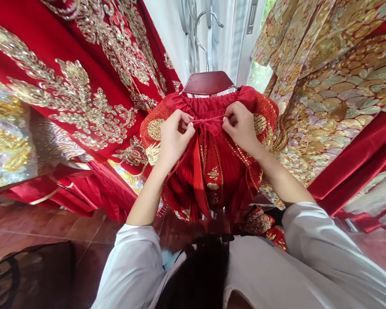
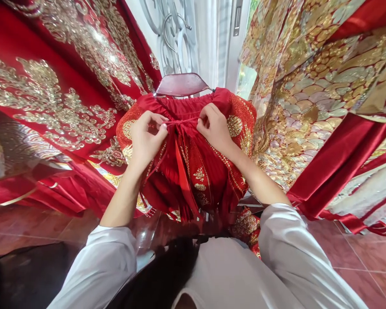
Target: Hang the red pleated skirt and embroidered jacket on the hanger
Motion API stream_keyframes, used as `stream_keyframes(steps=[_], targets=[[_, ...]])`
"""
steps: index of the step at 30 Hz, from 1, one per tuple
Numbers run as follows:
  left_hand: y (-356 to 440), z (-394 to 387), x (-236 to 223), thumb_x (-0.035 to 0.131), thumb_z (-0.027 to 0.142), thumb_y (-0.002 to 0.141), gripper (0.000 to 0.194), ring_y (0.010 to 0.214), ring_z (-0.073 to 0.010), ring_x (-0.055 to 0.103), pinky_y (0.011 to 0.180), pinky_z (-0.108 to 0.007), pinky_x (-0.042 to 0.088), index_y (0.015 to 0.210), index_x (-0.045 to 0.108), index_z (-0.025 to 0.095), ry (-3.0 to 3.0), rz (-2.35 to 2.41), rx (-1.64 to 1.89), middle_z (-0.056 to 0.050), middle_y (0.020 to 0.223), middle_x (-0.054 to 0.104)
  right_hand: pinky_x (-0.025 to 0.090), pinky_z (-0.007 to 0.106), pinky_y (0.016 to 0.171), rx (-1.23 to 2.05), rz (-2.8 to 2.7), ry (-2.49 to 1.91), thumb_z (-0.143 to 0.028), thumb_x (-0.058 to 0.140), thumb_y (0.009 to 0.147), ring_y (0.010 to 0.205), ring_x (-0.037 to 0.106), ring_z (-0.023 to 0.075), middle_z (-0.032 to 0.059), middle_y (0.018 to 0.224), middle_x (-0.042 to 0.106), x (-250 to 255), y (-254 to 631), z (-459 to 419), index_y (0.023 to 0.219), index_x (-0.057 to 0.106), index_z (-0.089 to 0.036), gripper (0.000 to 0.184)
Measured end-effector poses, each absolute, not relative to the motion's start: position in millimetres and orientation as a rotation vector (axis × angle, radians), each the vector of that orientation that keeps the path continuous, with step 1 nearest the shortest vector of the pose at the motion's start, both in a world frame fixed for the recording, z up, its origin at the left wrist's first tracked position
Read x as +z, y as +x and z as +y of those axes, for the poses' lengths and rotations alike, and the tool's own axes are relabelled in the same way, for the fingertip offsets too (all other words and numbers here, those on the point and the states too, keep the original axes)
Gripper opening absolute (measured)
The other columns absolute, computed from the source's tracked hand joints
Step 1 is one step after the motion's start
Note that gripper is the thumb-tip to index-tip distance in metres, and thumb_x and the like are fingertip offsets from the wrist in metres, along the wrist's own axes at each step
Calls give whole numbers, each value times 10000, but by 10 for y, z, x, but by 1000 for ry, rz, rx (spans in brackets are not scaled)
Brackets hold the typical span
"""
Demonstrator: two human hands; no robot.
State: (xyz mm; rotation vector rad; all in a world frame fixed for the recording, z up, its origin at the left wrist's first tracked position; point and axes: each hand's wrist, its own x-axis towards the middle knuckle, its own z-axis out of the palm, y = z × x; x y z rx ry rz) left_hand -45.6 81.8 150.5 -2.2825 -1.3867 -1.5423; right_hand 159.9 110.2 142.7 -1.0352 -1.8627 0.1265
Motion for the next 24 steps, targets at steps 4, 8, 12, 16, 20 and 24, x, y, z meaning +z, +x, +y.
stream_keyframes(steps=[4, 8, 12, 16, 20, 24], targets=[[-379, 934, 1557, 495, 185, 861, 82, 608, -108, 533, 568, -241, 442, 783, 476, 199, -2445, -1422, -1736, -10, 720, 568, 369, 212, 471, 730, -1702, -805, -372, 413, 900, 531, 475, 69, 31, 822, 562, 1416, 1465, 1127, 854, 425, -189, 189], [-413, 1030, 1534, 471, 225, 888, 139, 545, -108, 499, 519, -236, 409, 750, 473, 205, -2411, -1468, -1833, 8, 610, 503, 333, 204, 440, 780, -1664, -782, -422, 463, 889, 484, 404, 61, -7, 685, 517, 1453, 1504, 1177, 816, 428, -195, 241], [-547, 967, 1539, 519, 277, 869, 194, 564, -120, 494, 546, -251, 419, 693, 489, 201, -2437, -1420, -1694, 8, 575, 474, 381, 235, 523, 380, -1785, -939, -295, 537, 845, 551, 443, 89, -3, 613, 479, 1525, 1671, 1157, 722, 477, -175, 182], [-681, 846, 1745, 572, 327, 840, 132, 815, -190, 561, 794, -341, 459, 767, 573, 218, -2338, -1241, -1489, -31, 762, 602, 457, 305, 638, 19, -1797, -1010, -280, 526, 861, 732, 553, 162, 51, 788, 597, 1583, 1880, 1067, 840, 585, -181, 117], [-836, 966, 2036, 656, 386, 781, 201, 1082, -259, 493, 974, -398, 379, 889, 615, 221, -2291, -1219, -1394, -45, 968, 638, 460, 443, 871, -337, -1680, -1023, -396, 547, 875, 1086, 519, 271, 93, 1128, 601, 1555, 2137, 1130, 1091, 590, -269, 255], [-957, 1253, 2096, 596, 422, 823, 255, 911, -248, 566, 866, -358, 433, 821, 623, 169, -2509, -1348, -1300, -47, 776, 629, 426, 475, 921, -333, -1727, -1059, -476, 502, 899, 1064, 528, 291, 99, 1056, 631, 1487, 2345, 1305, 1087, 599, -253, 308]])
